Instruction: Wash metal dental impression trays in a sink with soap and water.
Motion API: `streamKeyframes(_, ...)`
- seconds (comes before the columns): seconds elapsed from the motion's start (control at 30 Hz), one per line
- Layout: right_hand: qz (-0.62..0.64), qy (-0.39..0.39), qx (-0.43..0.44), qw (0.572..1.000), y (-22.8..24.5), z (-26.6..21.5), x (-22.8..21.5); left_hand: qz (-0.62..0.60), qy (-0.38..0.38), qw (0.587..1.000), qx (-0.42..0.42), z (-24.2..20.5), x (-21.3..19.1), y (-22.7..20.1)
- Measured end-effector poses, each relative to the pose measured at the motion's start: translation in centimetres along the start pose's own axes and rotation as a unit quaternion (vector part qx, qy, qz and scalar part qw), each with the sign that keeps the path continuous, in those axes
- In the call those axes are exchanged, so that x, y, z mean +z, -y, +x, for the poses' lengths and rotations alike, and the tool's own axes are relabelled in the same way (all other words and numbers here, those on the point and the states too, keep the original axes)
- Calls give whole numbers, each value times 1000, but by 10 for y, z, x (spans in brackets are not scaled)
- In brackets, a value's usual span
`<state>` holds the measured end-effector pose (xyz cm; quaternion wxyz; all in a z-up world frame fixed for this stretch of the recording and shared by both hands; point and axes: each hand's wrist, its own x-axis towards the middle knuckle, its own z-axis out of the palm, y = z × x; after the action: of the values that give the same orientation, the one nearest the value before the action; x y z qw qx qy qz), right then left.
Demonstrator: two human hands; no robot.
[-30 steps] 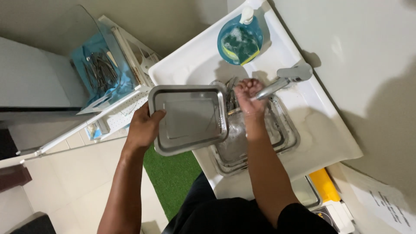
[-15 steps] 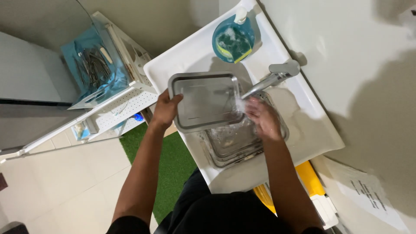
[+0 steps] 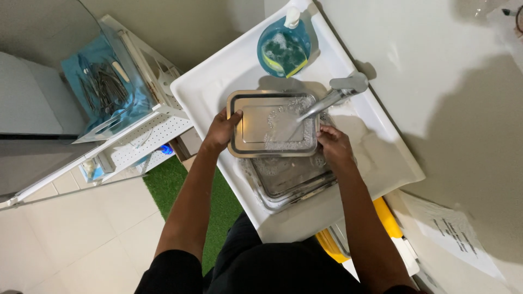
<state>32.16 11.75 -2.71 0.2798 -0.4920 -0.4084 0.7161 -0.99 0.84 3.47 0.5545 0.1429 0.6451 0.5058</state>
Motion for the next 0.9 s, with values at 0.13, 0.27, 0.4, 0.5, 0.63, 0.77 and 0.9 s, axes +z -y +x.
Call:
streamKeyframes(0.13,-14,1,16,1000,17,-12,5,-43,10,999,14,12,-5,19)
streamKeyframes(0.27,-23,3,35,999,28,-19,7,-23,6,1000,-7,4,-1,13)
streamKeyframes(0.4,-41,2,64,997,35,-21,6,-38,-2,999,5,11,-4,23)
streamKeyframes(0.5,-60,9,94,994,45,-25,8,-30,18,999,34,17,-8,33)
streamKeyframes(0.63,-33,30,105,994,44,-30,7,-21,33,999,16,19,-2,33)
streamKeyframes(0.77,-41,30,70,996,30,-30,1,249,-57,961,107,-2,36,-1)
streamKeyframes(0.9,-119,-43,46,991,12,-30,5,669,-151,704,183,-11,88,-16)
